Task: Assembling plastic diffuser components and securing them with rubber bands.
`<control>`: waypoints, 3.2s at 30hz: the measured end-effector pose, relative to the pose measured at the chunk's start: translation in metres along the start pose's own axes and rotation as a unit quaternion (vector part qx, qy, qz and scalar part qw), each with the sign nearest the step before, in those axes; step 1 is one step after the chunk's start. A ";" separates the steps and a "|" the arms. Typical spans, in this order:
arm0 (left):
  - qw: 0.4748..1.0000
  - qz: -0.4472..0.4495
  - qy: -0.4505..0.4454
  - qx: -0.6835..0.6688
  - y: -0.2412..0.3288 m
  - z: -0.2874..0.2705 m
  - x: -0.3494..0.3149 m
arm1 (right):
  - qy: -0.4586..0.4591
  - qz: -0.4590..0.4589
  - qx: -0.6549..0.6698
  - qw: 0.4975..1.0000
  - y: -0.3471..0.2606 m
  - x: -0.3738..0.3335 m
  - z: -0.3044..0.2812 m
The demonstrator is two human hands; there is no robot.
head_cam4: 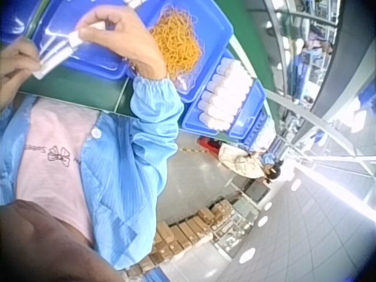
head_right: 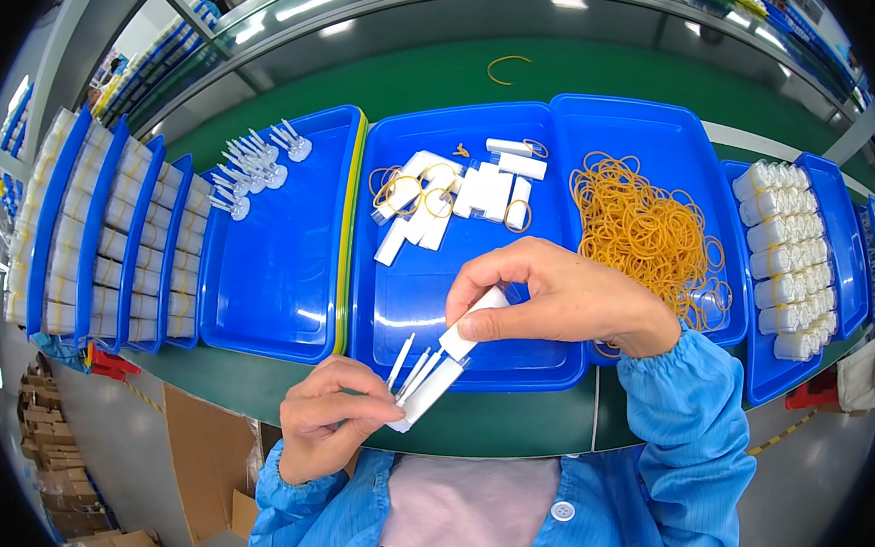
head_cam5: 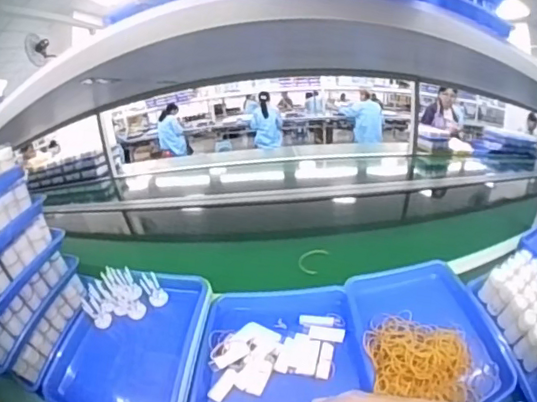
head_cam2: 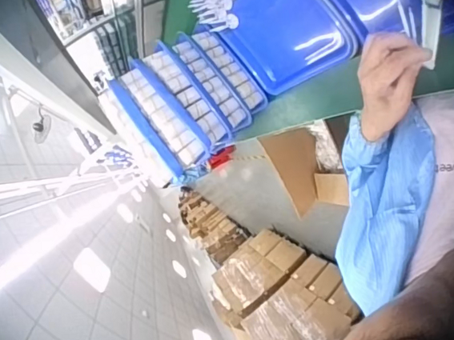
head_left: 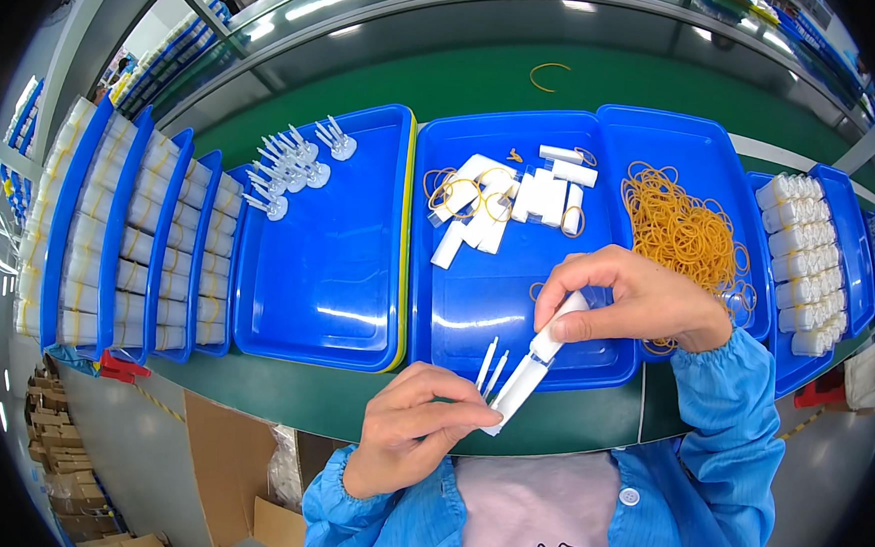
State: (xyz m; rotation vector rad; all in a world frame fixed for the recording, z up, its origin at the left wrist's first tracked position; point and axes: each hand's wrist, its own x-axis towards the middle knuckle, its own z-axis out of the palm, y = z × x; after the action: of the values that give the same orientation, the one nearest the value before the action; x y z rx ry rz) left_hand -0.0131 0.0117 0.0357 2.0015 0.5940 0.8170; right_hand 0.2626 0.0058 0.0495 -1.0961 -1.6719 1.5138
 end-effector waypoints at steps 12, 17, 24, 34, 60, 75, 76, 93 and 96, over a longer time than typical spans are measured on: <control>0.998 -0.025 0.047 0.022 -0.003 0.014 -0.001 | -0.009 -0.074 -0.047 0.996 0.010 0.012 0.037; 0.984 -0.102 0.122 -0.077 -0.012 0.021 -0.008 | 0.010 -0.061 -0.131 0.989 -0.001 0.009 0.044; 0.974 -0.134 0.135 -0.120 -0.029 0.024 -0.021 | 0.348 -0.125 -0.369 0.853 0.023 0.069 -0.006; 0.980 -0.131 0.122 -0.082 -0.028 0.020 -0.023 | 0.308 -0.084 -0.432 0.843 0.024 0.074 -0.015; 0.993 -0.026 0.113 0.004 -0.011 0.024 -0.003 | 0.186 -0.012 0.135 0.973 0.003 0.038 -0.005; 0.995 -0.024 0.096 0.006 -0.013 0.024 0.000 | 0.161 -0.004 0.177 0.971 0.012 0.039 -0.004; 0.995 -0.029 0.096 0.006 -0.011 0.024 0.000 | 0.159 -0.009 0.174 0.972 0.011 0.039 -0.001; 0.969 -0.089 0.229 0.017 -0.033 0.018 0.001 | 0.193 -0.075 0.121 0.971 0.006 0.046 0.011; 0.965 -0.102 0.239 0.019 -0.034 0.014 -0.003 | 0.261 -0.076 -0.024 0.962 0.013 0.048 -0.012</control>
State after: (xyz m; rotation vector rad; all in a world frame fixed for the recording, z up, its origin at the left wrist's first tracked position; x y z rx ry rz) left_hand -0.0084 0.0190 0.0002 1.7408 1.0787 1.1745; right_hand 0.2534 0.0543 0.0347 -1.2308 -1.3867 0.9785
